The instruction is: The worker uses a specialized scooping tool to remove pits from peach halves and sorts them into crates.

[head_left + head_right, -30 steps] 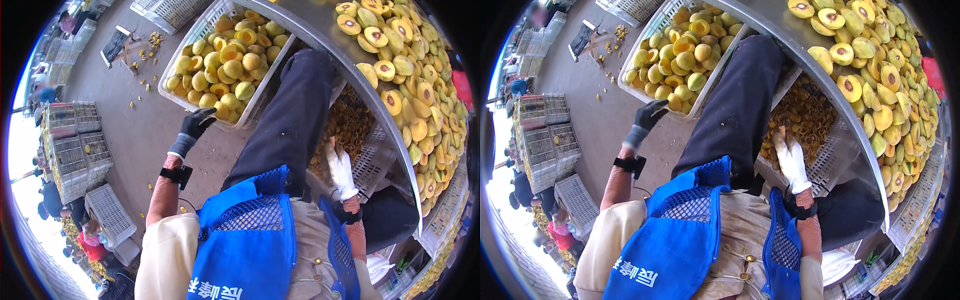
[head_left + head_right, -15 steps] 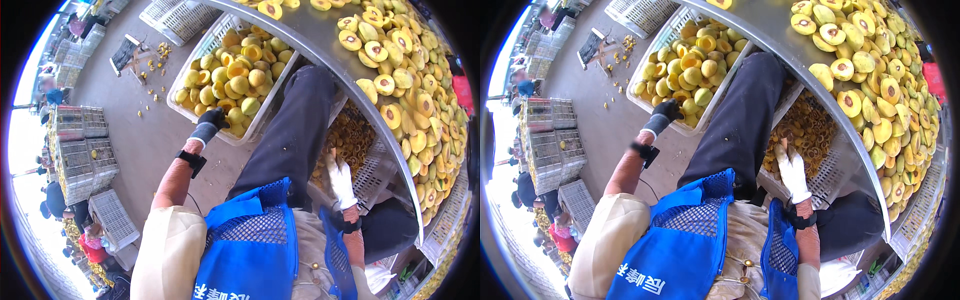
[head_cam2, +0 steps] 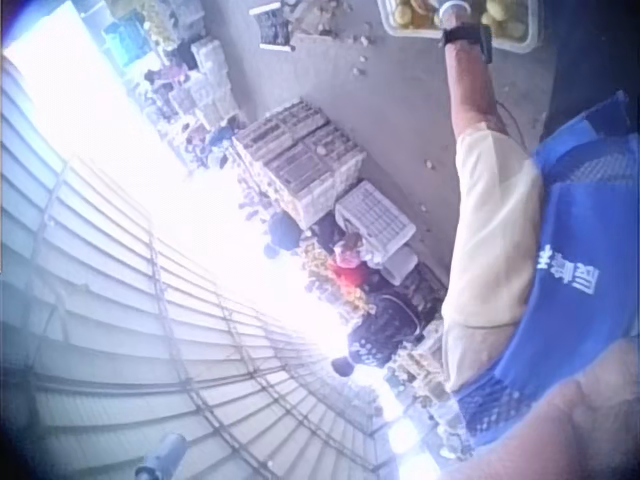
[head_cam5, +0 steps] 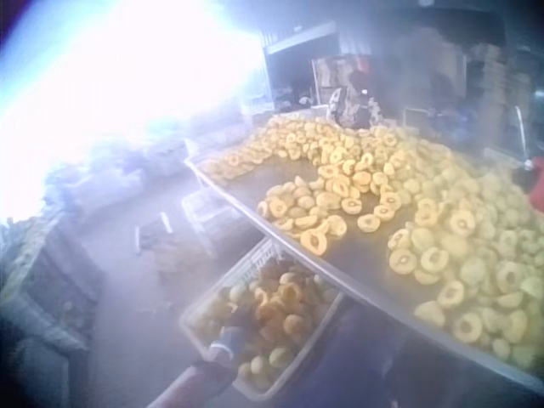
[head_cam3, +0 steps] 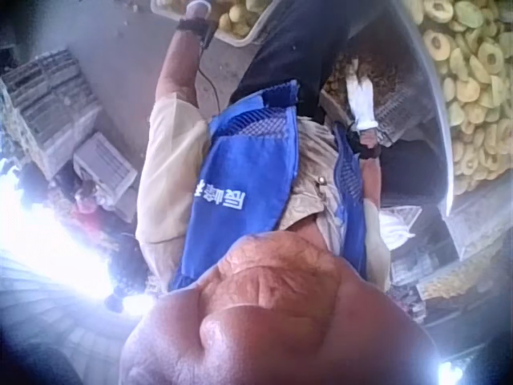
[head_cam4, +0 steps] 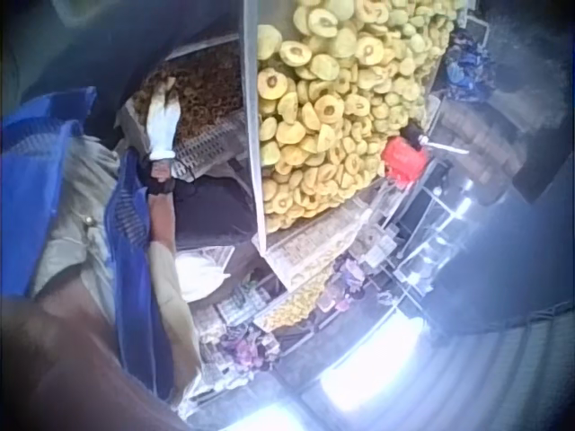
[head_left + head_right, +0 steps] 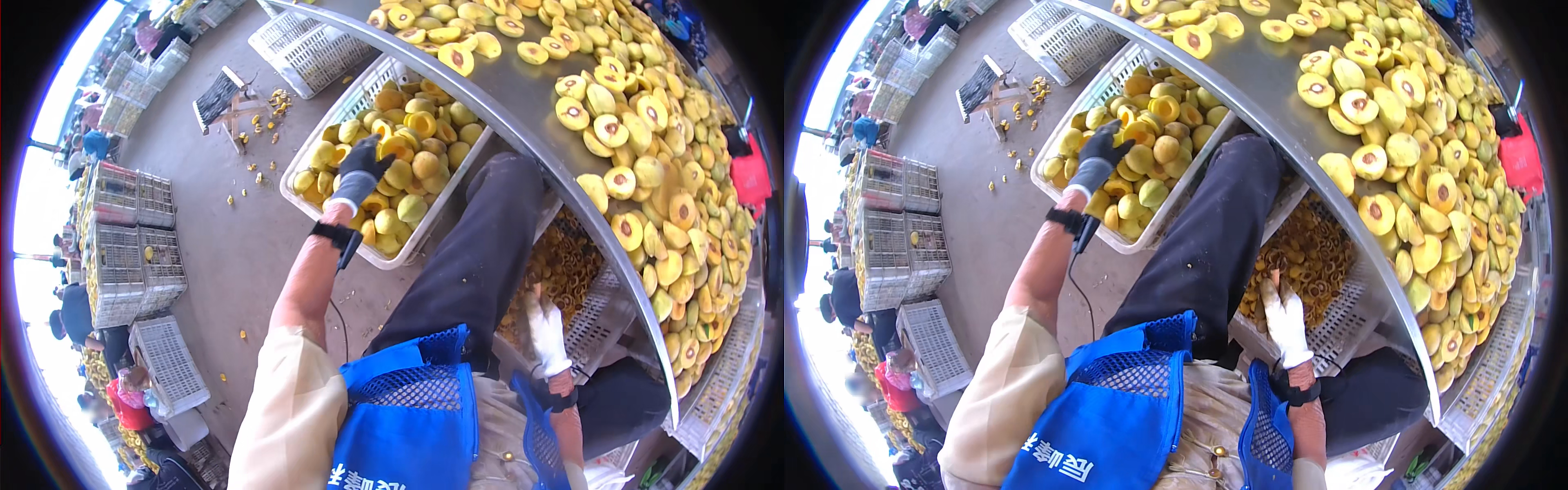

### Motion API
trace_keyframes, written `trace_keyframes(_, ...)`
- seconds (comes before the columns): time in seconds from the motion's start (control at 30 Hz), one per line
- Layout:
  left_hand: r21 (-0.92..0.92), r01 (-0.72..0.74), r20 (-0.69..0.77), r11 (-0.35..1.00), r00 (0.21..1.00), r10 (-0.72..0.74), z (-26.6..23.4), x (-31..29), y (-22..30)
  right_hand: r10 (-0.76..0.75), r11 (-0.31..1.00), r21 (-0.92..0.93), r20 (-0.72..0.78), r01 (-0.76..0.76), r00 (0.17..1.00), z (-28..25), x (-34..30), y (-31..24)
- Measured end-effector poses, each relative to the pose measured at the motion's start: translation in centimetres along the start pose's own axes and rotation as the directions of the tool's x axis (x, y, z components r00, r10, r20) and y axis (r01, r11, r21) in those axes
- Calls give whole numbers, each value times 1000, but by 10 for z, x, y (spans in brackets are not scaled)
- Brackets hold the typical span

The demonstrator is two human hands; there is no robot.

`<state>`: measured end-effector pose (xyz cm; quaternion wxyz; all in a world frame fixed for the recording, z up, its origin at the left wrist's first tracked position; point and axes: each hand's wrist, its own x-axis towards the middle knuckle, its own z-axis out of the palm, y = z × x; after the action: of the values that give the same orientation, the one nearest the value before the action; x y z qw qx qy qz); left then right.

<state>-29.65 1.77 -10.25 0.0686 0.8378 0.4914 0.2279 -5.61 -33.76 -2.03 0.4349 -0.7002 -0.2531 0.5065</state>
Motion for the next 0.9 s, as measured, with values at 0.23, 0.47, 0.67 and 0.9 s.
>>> trace_keyframes(0.23,148,178,415,973,882,-225,3,26,2,-19,997,-80,2,19,1000,5,5,-2)
trace_keyframes(0.47,95,101,-218,990,973,-79,-49,-22,-70,-48,995,-91,-4,47,999,11,15,1)
trace_keyframes(0.67,54,-2,57,999,998,-1,-30,-88,-98,7,996,-87,-6,-8,1000,12,15,6)
trace_keyframes(0.9,-181,161,-53,970,983,-173,-30,-84,-58,-73,986,-149,31,76,997,13,13,6)
